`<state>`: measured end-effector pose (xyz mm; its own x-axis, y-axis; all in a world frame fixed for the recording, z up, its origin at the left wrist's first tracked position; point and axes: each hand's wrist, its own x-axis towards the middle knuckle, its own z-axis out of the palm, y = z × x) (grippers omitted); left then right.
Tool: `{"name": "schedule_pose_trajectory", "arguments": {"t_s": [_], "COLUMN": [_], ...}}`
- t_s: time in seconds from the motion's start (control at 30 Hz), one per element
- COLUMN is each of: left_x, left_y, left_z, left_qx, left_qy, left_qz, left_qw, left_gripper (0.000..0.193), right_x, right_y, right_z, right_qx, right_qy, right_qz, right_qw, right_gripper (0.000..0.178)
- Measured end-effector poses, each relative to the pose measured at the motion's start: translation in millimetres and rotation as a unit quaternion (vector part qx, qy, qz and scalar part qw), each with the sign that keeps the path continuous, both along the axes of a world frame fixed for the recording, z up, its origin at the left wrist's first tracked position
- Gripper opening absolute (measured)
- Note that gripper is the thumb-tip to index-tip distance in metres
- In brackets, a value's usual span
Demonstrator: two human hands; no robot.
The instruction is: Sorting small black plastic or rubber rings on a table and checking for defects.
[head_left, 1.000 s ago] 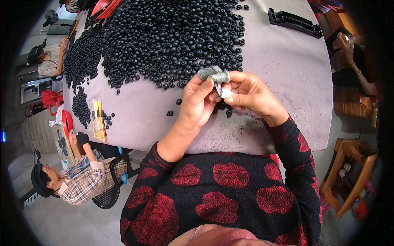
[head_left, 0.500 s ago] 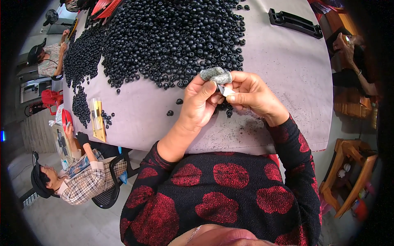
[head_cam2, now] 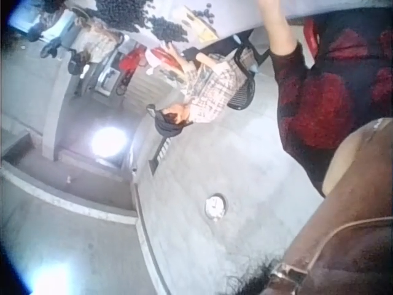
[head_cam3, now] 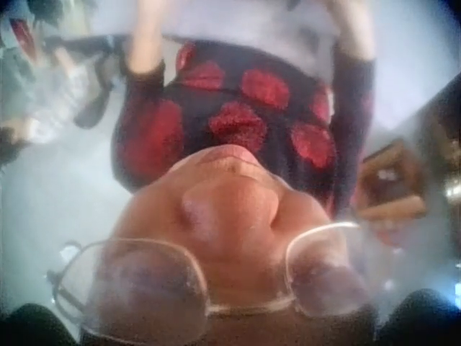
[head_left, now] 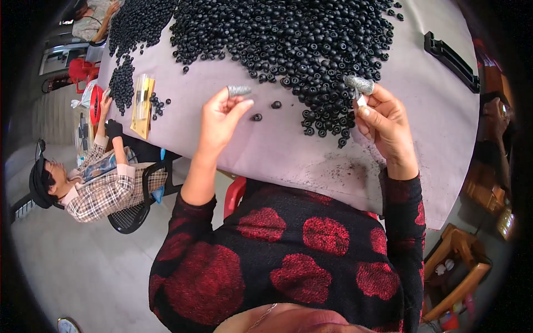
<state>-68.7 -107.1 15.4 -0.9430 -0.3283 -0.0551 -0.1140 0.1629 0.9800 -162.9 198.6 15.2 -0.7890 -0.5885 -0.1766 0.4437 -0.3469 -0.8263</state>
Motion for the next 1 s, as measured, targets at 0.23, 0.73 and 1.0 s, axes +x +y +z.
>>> {"name": "schedule_pose_trajectory", "arguments": {"t_s": [0.23, 0.73, 1.0], "left_x": [23.2, -15.5, -19.5], "left_y": [-10.7, 30.8, 61.3], "left_z": [-1.3, 3.2, 13.6], "left_qx": [-0.227, -0.433, 0.099], "left_qy": [-0.137, 0.0, -0.035], "left_qz": [-0.041, -0.186, -0.151], "left_qw": [0.963, 0.882, 0.983], "left_gripper": [0.027, 0.021, 0.018], "right_x": [3.2, 3.8, 10.7], "right_y": [-2.5, -2.5, -3.3], "right_z": [-5.8, 2.9, 10.3], "right_qx": [-0.002, 0.01, 0.013], "right_qy": [0.0, -0.001, 0.023], "right_qz": [-0.007, -0.012, 0.059], "right_qw": [1.0, 1.0, 0.998], "right_gripper": [0.041, 0.037, 0.04]}}
